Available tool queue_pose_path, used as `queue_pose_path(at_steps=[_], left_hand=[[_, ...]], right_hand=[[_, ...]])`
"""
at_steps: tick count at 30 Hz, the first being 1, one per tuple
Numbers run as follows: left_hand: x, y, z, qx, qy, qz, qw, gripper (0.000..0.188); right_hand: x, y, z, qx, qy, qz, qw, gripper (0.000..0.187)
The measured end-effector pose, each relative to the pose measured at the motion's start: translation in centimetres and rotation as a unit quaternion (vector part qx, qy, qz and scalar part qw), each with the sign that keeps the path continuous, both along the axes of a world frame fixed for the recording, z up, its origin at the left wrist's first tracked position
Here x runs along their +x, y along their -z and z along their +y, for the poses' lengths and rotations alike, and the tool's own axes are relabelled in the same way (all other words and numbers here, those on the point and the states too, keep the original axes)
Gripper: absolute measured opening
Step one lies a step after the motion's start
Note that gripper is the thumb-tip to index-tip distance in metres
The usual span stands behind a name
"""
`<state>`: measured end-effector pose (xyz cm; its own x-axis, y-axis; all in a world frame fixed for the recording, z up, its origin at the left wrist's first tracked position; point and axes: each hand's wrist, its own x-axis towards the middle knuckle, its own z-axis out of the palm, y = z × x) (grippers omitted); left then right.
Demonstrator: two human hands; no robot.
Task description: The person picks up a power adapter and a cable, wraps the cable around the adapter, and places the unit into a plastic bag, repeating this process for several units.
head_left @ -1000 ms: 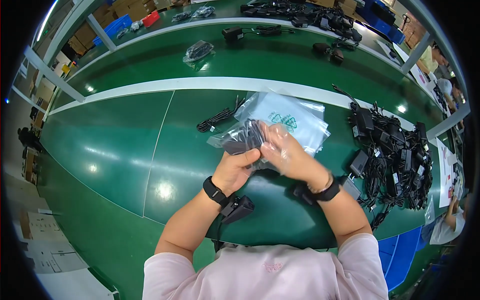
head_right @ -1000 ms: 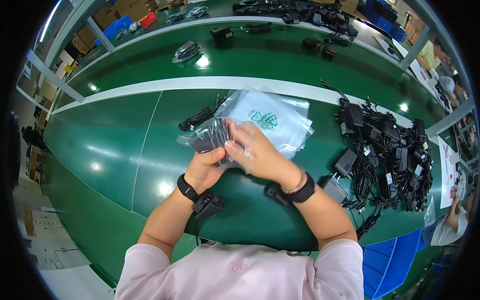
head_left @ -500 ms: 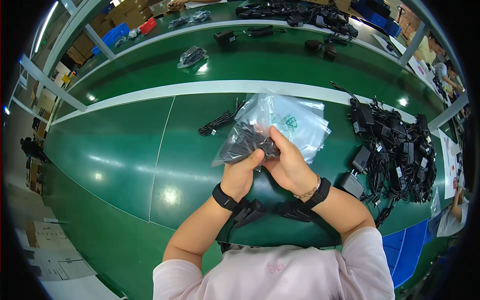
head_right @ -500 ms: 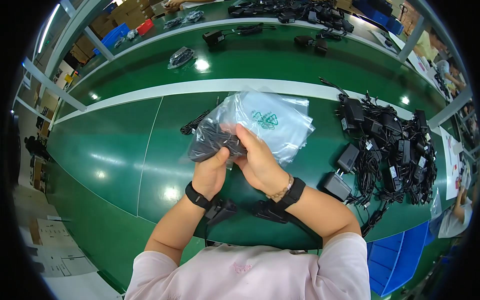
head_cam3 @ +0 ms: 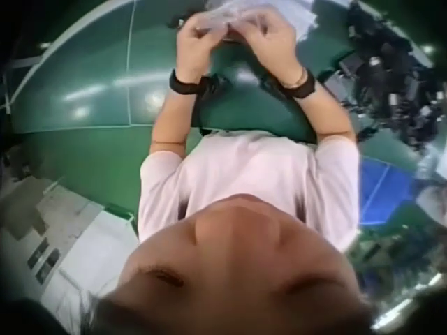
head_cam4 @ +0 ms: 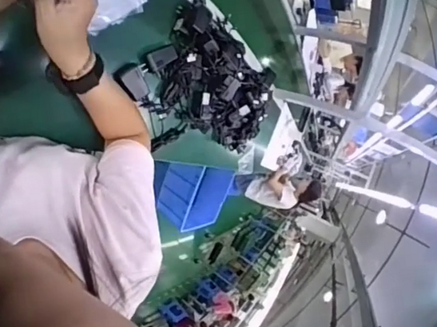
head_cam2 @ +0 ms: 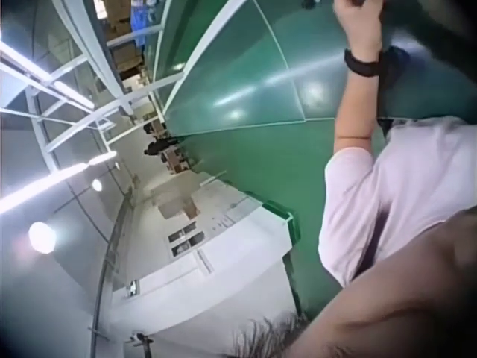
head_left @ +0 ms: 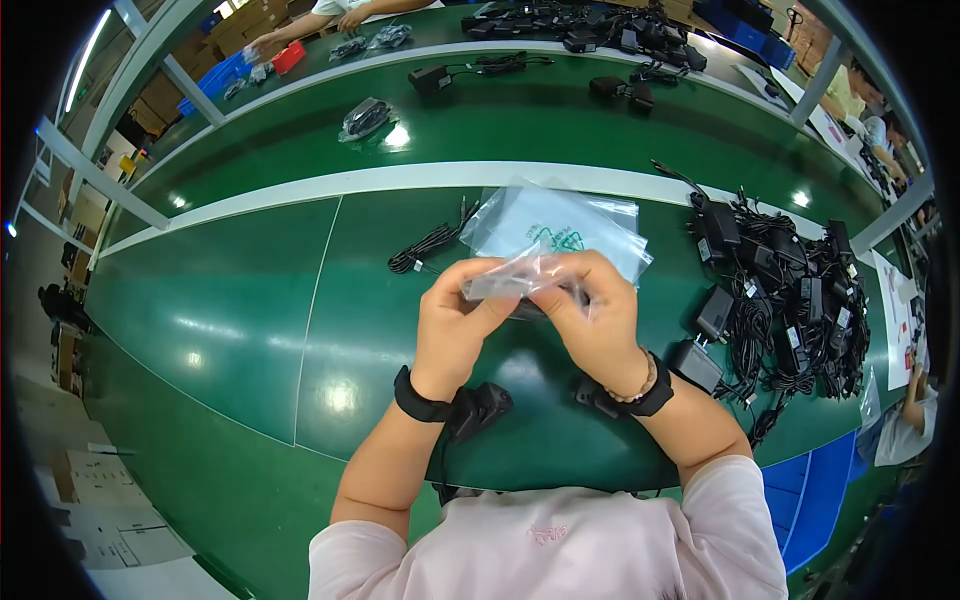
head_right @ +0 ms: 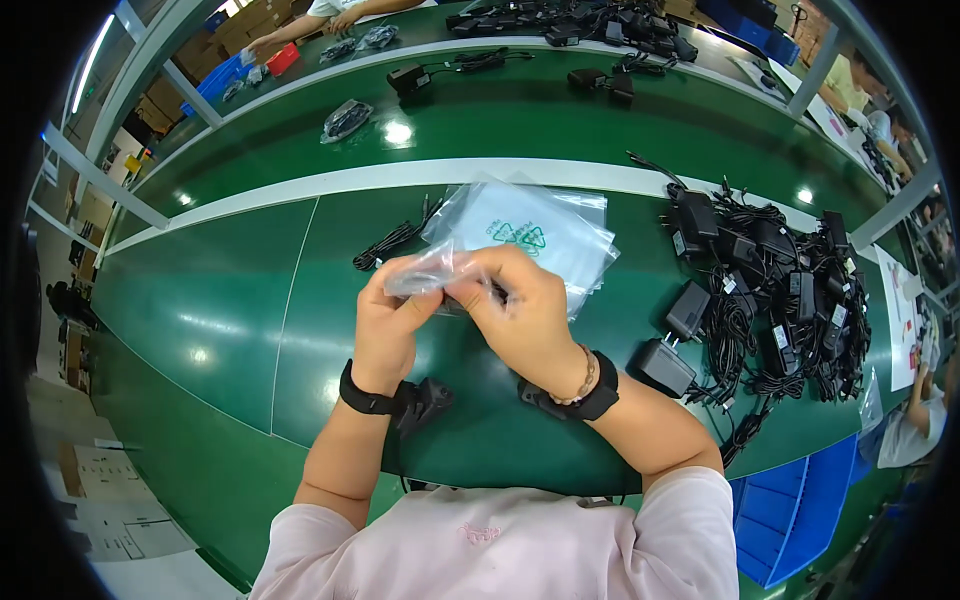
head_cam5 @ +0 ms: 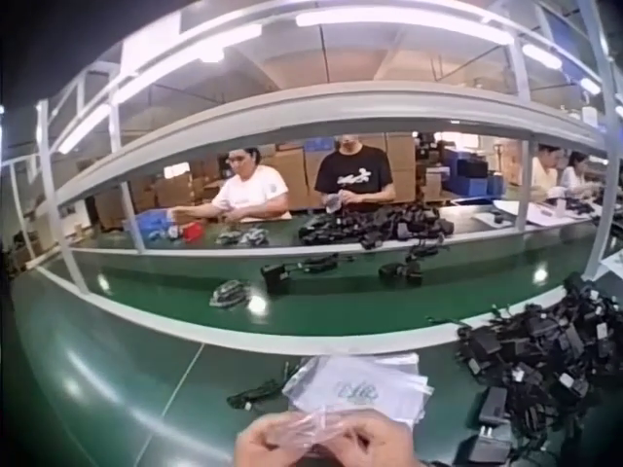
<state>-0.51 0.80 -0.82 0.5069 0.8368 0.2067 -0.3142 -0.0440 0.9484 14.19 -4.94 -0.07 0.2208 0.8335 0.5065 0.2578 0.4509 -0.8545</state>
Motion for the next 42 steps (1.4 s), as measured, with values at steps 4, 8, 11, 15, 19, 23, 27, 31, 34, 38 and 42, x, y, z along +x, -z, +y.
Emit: queue_pose_path(at_steps=[4, 8, 11, 15, 19, 23, 27, 31, 34, 38, 42], left_hand=[[-0.2, 1.9, 0.4, 0.057, -0.038, 0.005, 0.998, 0.02], [-0.4, 1.8, 0.3, 0.136, -0.077, 0.027, 0.987, 0.006], [-0.1, 1.4, 0.0, 0.075, -0.092, -0.025, 0.993, 0.004], [-0.9, 1.6, 0.3, 0.157, -0.246, 0.007, 0.957, 0.01], [-0.8, 0.9, 0.3, 0.165, -0.321, 0.035, 0.932, 0.015], [-0.9, 1.6, 0.1, 0.289, -0.244, 0.038, 0.925, 0.019], [-0.4, 1.4, 0.5, 0.086, -0.154, -0.051, 0.983, 0.015], [-0.2, 1.0, 1.5, -0.12, -0.147, -0.083, 0.978, 0.011], [0.0, 0.0, 1.1, -0.135, -0.104, -0.06, 0.984, 0.01], [-1.4, 1.8, 2.0, -0.106, -0.082, -0.037, 0.99, 0.014], [-2.2, 1.7, 2.7, -0.058, -0.06, 0.049, 0.995, 0.018]], right_hand=[[1.0, 0.1, 1.2, -0.091, -0.112, 0.244, 0.959, 0.015], [2.9, -0.1, 1.8, -0.14, -0.163, 0.423, 0.88, 0.024], [3.1, -0.6, 2.4, -0.099, -0.143, 0.398, 0.901, 0.035], [1.1, -0.3, 2.0, -0.037, -0.206, 0.34, 0.917, 0.052], [-0.7, 1.4, 2.4, -0.038, -0.163, 0.206, 0.964, 0.055], [-0.2, 0.7, 2.0, -0.221, -0.206, 0.356, 0.884, 0.047], [0.4, 1.6, 2.0, -0.214, -0.174, 0.333, 0.902, 0.038], [-0.1, 1.3, 1.7, -0.099, -0.118, 0.193, 0.969, 0.036], [-0.3, 0.4, 1.5, -0.084, -0.119, 0.224, 0.964, 0.037], [0.1, -2.2, 1.3, -0.199, -0.186, 0.336, 0.902, 0.04], [3.1, -4.2, 3.1, -0.36, -0.247, 0.259, 0.861, 0.042]])
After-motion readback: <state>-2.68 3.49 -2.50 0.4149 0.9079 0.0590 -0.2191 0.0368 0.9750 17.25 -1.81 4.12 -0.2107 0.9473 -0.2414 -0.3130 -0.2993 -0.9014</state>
